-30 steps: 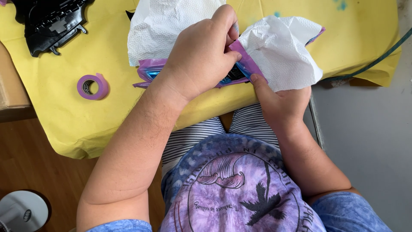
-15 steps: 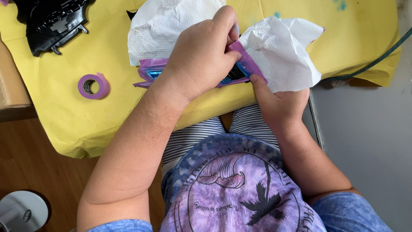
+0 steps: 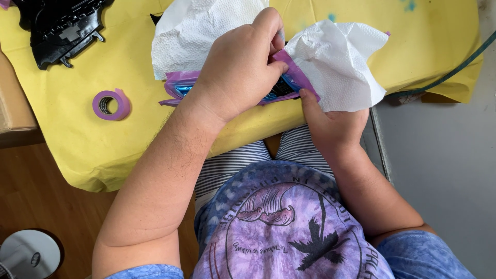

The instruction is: Masking a plastic component with tape and paper towels and then applying blue paint using an airbrush.

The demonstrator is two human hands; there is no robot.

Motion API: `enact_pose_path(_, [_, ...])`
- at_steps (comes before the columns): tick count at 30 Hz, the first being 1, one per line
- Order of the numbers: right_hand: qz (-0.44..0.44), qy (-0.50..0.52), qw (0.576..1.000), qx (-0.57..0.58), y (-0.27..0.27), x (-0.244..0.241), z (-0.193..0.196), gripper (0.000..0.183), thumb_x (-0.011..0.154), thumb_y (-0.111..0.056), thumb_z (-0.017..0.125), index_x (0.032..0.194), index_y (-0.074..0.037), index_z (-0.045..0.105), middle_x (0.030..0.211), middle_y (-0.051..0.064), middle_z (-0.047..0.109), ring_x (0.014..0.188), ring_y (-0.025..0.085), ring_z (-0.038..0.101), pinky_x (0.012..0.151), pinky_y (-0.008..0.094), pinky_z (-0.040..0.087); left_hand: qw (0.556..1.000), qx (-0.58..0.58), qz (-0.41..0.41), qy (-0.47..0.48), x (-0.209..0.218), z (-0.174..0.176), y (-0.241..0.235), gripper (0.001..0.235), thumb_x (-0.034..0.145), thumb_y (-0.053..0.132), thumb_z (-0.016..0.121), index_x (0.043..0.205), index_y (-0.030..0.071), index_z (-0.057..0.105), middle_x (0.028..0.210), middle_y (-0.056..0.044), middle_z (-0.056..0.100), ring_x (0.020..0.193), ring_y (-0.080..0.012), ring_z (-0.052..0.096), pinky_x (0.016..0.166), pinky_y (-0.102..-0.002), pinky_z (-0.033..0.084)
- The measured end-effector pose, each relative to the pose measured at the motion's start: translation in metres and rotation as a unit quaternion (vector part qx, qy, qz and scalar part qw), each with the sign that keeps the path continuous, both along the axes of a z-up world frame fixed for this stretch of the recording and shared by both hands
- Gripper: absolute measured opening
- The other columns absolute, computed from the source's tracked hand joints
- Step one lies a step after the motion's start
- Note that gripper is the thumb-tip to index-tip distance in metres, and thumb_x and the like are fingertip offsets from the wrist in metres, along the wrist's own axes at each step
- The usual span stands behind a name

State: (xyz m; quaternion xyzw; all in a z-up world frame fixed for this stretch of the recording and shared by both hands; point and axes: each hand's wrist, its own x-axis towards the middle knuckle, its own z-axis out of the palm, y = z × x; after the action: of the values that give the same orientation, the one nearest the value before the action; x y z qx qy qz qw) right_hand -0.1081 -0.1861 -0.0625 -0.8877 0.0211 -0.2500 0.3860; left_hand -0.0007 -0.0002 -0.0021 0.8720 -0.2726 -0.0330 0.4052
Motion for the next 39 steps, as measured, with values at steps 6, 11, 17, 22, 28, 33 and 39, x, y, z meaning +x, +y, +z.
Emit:
enact_pose_path(6, [-0.001,0.006,1.0,-0.008,0.003,0.0,0.004,0.051,0.091,-0.008,0.083,0.135,0.003,0.058,0.13,0.02,0.065,0.125,0.034,0.062,0.113,0.043,0.046,1.0,-0.002,0.001,-0.002,0.0,0.001,0.0,0.031,0.076,0.006,0.073,0.092,0.012,0.047,0.076,0.001,0.068,0.064,-0.0269,0.062,0.055,-0.043,0.043])
enact_pose_path(11, [-0.033,0.031,0.998,-0.033,-0.003,0.0,0.006,0.05,0.09,-0.015,0.085,0.13,0.002,0.061,0.123,0.02,0.07,0.117,0.034,0.067,0.099,0.043,0.052,1.0,0.005,-0.002,-0.007,0.0,0.0,0.0,0.029,0.077,0.005,0.071,0.092,0.012,0.047,0.074,0.001,0.065,0.063,-0.0271,0.06,0.055,-0.042,0.042])
enact_pose_path(17, [-0.069,-0.048,0.996,0.018,-0.029,-0.014,-0.011,0.058,0.088,-0.001,0.081,0.135,0.004,0.047,0.117,0.017,0.051,0.107,0.029,0.054,0.095,0.038,0.048,0.999,0.016,0.005,-0.028,-0.001,-0.002,0.001,0.033,0.076,0.009,0.076,0.095,0.012,0.049,0.084,-0.002,0.065,0.07,-0.0271,0.063,0.058,-0.042,0.046])
enact_pose_path(22, [0.002,-0.222,0.965,-0.142,-0.023,-0.022,0.017,0.012,0.092,0.013,0.054,0.097,0.004,0.05,0.093,0.019,0.05,0.084,0.038,0.048,0.084,0.05,0.042,0.999,-0.019,0.006,-0.051,-0.015,0.001,0.006,0.027,0.087,0.004,0.071,0.099,0.009,0.047,0.098,-0.007,0.057,0.077,-0.0263,0.064,0.061,-0.043,0.048])
enact_pose_path(28, [0.15,-0.138,0.907,-0.367,-0.013,0.0,0.008,0.041,0.112,-0.041,0.058,0.14,-0.016,0.074,0.156,0.021,0.047,0.145,0.056,0.031,0.122,0.064,0.018,0.958,0.049,0.032,-0.279,-0.048,0.004,0.008,0.01,0.091,-0.004,0.056,0.097,0.004,0.059,0.102,-0.01,0.057,0.082,-0.0315,0.057,0.072,-0.044,0.045])
enact_pose_path(33, [0.165,-0.117,0.9,-0.387,-0.002,0.012,0.016,0.056,0.115,-0.051,0.043,0.145,-0.015,0.074,0.158,0.019,0.044,0.147,0.054,0.024,0.119,0.071,0.02,0.952,0.07,0.057,-0.292,-0.056,0.001,0.011,0.011,0.096,0.003,0.059,0.104,0.003,0.066,0.113,-0.014,0.061,0.084,-0.0294,0.064,0.078,-0.043,0.043])
enact_pose_path(39, [0.179,-0.088,0.907,-0.37,-0.01,0.005,0.006,0.059,0.115,-0.053,0.044,0.148,-0.013,0.072,0.163,0.02,0.035,0.15,0.054,0.019,0.123,0.071,0.016,0.935,0.137,0.038,-0.324,-0.059,0.0,0.015,0.02,0.094,0.012,0.066,0.112,0.008,0.075,0.124,-0.013,0.062,0.09,-0.0257,0.065,0.09,-0.044,0.042])
